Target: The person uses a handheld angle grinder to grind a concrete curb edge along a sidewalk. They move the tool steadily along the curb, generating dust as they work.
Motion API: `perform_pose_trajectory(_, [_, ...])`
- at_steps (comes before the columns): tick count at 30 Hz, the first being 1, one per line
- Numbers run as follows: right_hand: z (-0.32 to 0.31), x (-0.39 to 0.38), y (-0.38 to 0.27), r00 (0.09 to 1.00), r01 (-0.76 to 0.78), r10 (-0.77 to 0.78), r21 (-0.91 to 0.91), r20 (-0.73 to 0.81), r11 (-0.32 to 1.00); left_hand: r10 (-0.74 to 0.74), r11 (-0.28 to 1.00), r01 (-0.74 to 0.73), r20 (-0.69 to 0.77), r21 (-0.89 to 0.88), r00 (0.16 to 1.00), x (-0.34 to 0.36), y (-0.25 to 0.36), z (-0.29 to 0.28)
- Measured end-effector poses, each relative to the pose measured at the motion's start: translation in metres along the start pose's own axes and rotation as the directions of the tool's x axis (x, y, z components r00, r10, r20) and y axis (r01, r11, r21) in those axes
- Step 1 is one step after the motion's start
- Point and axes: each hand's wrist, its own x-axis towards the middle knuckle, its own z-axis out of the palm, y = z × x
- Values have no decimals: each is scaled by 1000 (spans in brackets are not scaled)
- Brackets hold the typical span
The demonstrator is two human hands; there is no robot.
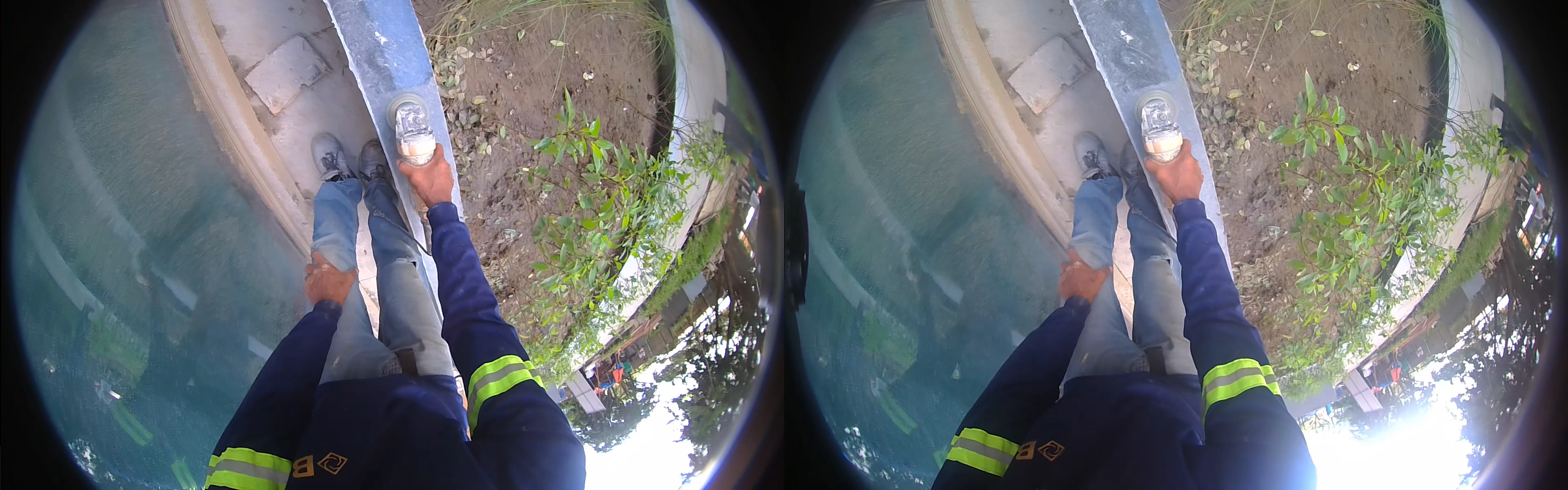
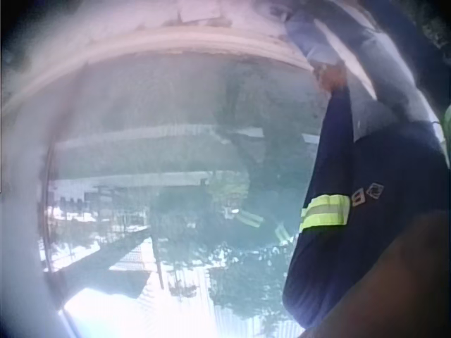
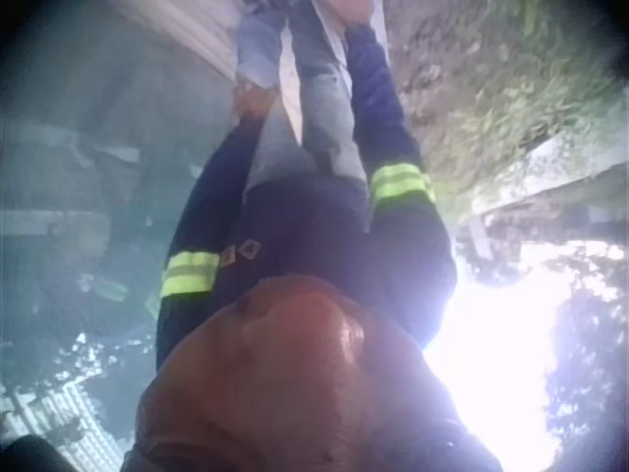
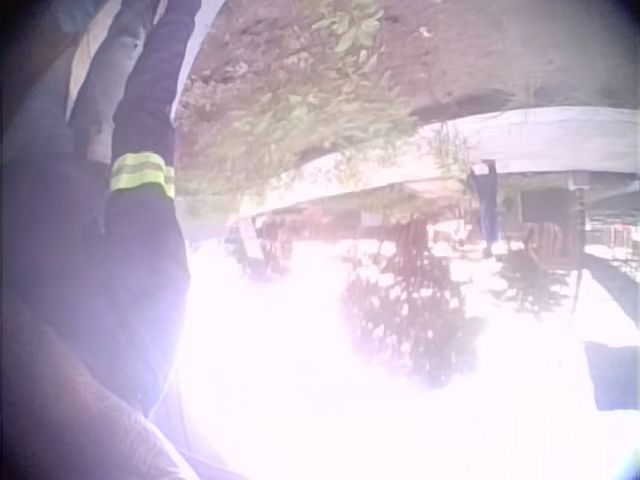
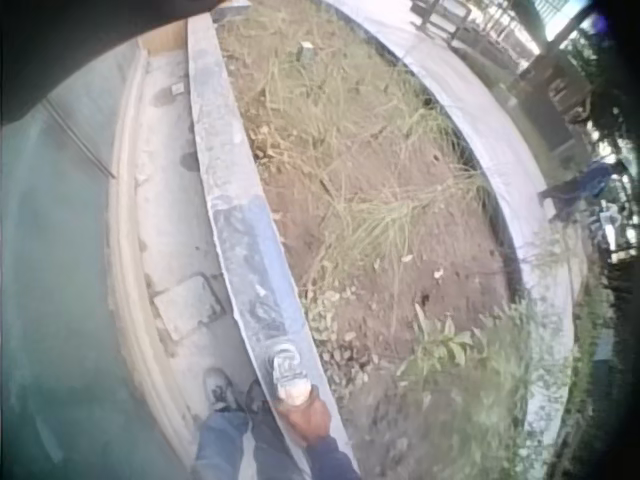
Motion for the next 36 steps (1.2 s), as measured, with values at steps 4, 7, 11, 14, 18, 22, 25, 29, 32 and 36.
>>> perform_pose_trajectory(4, [-5, 6, 12, 995, 57, -45, 144, -90, 988, 3, 998, 4, -112, 62, 994, 3, -2, 5])
perform_pose_trajectory(7, [-4, 15, 8, 991, 101, -83, 193, -103, 976, 8, 996, 8, -175, 87, 985, 6, -1, 7])
perform_pose_trajectory(11, [6, 18, -9, 997, 76, -72, 137, -39, 988, 16, 991, 12, -212, 130, 977, 9, -1, 4])
perform_pose_trajectory(14, [12, 11, -20, 999, 44, -44, 43, -14, 998, 20, 989, 17, -244, 147, 970, 11, 0, 4])
perform_pose_trajectory(18, [6, -2, -14, 1000, -1, 0, 39, 16, 999, 16, 987, 30, -284, 156, 959, 14, 2, 3])
perform_pose_trajectory(22, [-8, 0, 1, 999, -26, 29, 93, -29, 995, 30, 985, 26, -312, 173, 950, 17, 3, 2])
perform_pose_trajectory(25, [-12, 10, 1, 998, 11, -2, 167, -57, 986, 25, 985, 27, -302, 168, 953, 19, 4, 1])
perform_pose_trajectory(29, [-7, 18, -14, 1000, 19, -16, 128, -25, 992, 24, 982, 34, -299, 186, 954, 19, 5, 1])
perform_pose_trajectory(32, [1, 15, -24, 1000, 4, -5, 52, 30, 999, 34, 975, 34, -299, 218, 954, 20, 6, -2])
perform_pose_trajectory(36, [1, 3, -14, 1000, 4, -4, 79, -4, 997, 49, 971, 22, -287, 237, 957, 22, 8, -7])
